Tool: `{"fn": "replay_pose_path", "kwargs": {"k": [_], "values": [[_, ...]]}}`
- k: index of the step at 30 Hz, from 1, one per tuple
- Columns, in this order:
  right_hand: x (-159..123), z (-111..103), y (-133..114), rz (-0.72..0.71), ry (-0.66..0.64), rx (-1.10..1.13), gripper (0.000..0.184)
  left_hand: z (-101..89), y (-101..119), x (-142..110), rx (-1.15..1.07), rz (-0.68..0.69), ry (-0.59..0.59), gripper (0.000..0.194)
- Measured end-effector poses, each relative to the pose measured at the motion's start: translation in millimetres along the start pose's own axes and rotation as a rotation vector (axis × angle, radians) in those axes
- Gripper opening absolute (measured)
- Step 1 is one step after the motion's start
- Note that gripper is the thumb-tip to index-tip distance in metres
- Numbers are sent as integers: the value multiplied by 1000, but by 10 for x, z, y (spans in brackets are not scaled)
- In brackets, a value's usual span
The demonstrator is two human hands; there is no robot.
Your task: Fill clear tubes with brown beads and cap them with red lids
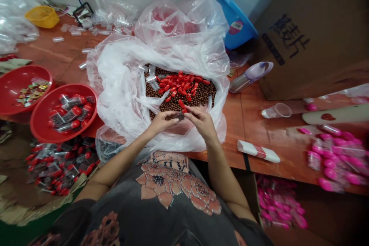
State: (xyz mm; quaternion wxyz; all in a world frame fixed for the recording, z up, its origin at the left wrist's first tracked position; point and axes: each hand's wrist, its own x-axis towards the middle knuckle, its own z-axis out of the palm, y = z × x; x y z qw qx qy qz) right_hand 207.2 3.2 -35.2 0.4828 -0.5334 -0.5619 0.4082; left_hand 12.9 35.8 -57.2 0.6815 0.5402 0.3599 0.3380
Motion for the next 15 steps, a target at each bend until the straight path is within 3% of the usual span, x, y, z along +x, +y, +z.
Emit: {"fn": "replay_pose_path", "kwargs": {"k": [10, 15], "values": [[-114, 94, -20, -340, 4, -537, 36, 50, -37, -57, 134, 45, 167, 36], [-163, 187, 26, -321, 57, -514, 37, 62, -35, -62, -14, 3, 166, 42]]}}
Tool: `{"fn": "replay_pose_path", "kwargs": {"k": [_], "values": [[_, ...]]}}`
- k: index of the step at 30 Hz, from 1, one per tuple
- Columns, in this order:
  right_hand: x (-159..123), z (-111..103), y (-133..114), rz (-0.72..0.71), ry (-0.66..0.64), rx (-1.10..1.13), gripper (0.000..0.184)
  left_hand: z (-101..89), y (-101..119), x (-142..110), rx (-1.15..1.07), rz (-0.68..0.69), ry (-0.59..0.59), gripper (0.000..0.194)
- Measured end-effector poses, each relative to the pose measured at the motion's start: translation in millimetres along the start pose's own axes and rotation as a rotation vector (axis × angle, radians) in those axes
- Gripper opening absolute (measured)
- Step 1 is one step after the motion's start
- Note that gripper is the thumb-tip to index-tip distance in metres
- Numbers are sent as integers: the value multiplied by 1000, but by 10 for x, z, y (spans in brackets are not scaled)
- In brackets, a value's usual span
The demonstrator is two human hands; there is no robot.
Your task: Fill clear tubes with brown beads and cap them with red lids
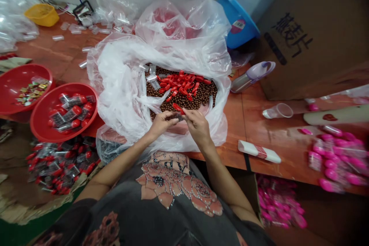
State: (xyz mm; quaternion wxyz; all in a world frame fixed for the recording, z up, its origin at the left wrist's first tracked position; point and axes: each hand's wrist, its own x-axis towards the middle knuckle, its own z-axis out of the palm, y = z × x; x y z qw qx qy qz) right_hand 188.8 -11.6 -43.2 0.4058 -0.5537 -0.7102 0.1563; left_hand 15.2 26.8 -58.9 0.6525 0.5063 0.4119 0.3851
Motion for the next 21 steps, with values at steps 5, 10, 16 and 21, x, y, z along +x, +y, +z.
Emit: {"fn": "replay_pose_path", "kwargs": {"k": [5, 10, 16, 21], "values": [[-87, 214, -14, 75, 6, 40, 55, -10, -32, -20, -225, -119, -18, 45], [-107, 292, 26, 76, -91, 187, 56, -63, -88, -36, -373, -188, -43, 43], [113, 234, 447, 252, 33, 148, 41, -100, -120, -5, -372, -145, -25, 54], [286, 278, 766, 143, -130, -154, 23, -97, -134, -16, -352, -105, -6, 56]]}}
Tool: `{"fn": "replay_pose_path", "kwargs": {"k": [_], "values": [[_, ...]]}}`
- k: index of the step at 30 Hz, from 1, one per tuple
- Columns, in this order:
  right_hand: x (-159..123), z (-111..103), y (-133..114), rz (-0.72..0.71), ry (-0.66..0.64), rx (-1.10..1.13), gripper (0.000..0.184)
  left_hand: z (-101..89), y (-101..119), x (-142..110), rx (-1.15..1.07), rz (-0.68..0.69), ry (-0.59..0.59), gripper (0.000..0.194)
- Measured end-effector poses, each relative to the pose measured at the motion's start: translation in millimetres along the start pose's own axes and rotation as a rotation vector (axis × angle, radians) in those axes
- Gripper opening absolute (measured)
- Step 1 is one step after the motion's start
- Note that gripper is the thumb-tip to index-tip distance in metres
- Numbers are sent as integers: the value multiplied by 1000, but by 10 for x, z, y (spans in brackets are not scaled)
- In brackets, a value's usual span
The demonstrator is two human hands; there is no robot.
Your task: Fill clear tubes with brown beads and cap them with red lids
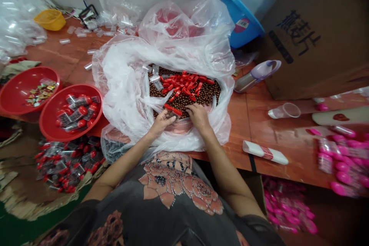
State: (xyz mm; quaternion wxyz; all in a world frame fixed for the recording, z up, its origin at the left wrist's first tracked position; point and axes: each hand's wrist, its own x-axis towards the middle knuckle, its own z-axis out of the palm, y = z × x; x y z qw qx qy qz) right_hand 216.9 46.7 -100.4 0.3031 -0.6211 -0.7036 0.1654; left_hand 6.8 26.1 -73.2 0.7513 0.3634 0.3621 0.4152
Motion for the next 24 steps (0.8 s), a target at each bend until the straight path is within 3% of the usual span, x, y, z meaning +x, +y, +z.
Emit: {"fn": "replay_pose_path", "kwargs": {"k": [3, 6, 9, 11, 17, 20, 24], "values": [[-12, -19, -58, 37, 58, 77, 20, 10, 6, -22, 16, 13, 18, 54], [-95, -98, -254, 166, 178, 362, 21, 25, 17, -35, 38, 38, 5, 51], [-187, -174, -479, 270, 150, 641, 22, 36, 14, -28, 54, 38, -20, 51], [-235, -190, -591, 287, 114, 702, 21, 36, -1, -14, 59, 35, -22, 52], [-333, -99, -641, 121, 158, 635, 16, 29, -46, 8, 68, 24, -27, 50], [-360, -76, -566, 7, 100, 514, 21, 43, -30, -5, 54, 22, -19, 51], [-370, -85, -489, -168, -9, 269, 53, 80, 2, -10, 27, 40, 1, 53]]}}
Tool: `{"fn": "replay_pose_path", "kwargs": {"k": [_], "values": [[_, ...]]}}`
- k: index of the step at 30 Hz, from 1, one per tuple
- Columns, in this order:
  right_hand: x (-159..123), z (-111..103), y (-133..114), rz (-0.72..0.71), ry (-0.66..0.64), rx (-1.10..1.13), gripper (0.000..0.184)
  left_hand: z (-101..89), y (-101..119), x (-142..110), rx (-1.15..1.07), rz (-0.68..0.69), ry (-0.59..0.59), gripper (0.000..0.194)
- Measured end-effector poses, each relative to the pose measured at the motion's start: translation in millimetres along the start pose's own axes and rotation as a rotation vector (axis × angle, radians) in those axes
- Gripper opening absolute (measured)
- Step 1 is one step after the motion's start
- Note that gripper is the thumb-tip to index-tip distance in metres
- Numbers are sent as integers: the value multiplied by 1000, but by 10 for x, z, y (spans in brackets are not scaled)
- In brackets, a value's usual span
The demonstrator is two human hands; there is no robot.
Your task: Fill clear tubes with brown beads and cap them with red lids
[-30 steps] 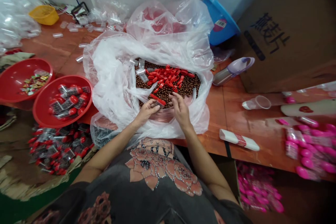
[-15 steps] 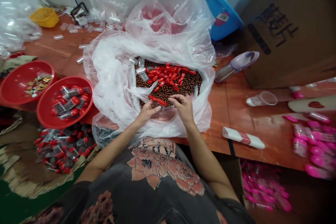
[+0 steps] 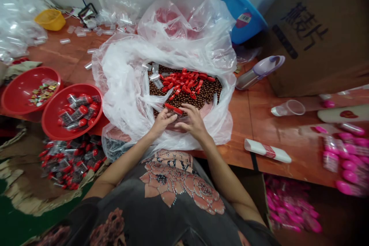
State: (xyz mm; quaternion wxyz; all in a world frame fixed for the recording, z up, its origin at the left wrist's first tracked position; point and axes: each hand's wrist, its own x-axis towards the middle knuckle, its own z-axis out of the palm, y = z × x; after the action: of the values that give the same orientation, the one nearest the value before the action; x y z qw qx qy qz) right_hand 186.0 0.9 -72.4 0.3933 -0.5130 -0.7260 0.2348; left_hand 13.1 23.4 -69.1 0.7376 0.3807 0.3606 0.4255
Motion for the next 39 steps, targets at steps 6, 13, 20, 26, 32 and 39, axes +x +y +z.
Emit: {"fn": "replay_pose_path", "kwargs": {"k": [6, 13, 20, 26, 32, 39], "values": [[-17, 8, -48, -86, -5, -104, 68, 50, 56, -56, -77, -88, -7, 57], [-56, -84, -115, -217, -103, -164, 71, 95, 217, -120, -259, -297, -26, 65], [-132, -12, -212, -226, -32, -214, 85, 161, 171, -106, -191, -327, 76, 52], [-115, 10, -264, -231, -106, -280, 87, 202, 65, -141, -61, -307, 155, 50], [-72, 47, -289, -244, -124, -319, 69, 252, 90, -165, -12, -250, 142, 45], [-23, -1, -269, -382, -150, -430, 65, 262, 128, -216, -103, -289, 57, 36]]}}
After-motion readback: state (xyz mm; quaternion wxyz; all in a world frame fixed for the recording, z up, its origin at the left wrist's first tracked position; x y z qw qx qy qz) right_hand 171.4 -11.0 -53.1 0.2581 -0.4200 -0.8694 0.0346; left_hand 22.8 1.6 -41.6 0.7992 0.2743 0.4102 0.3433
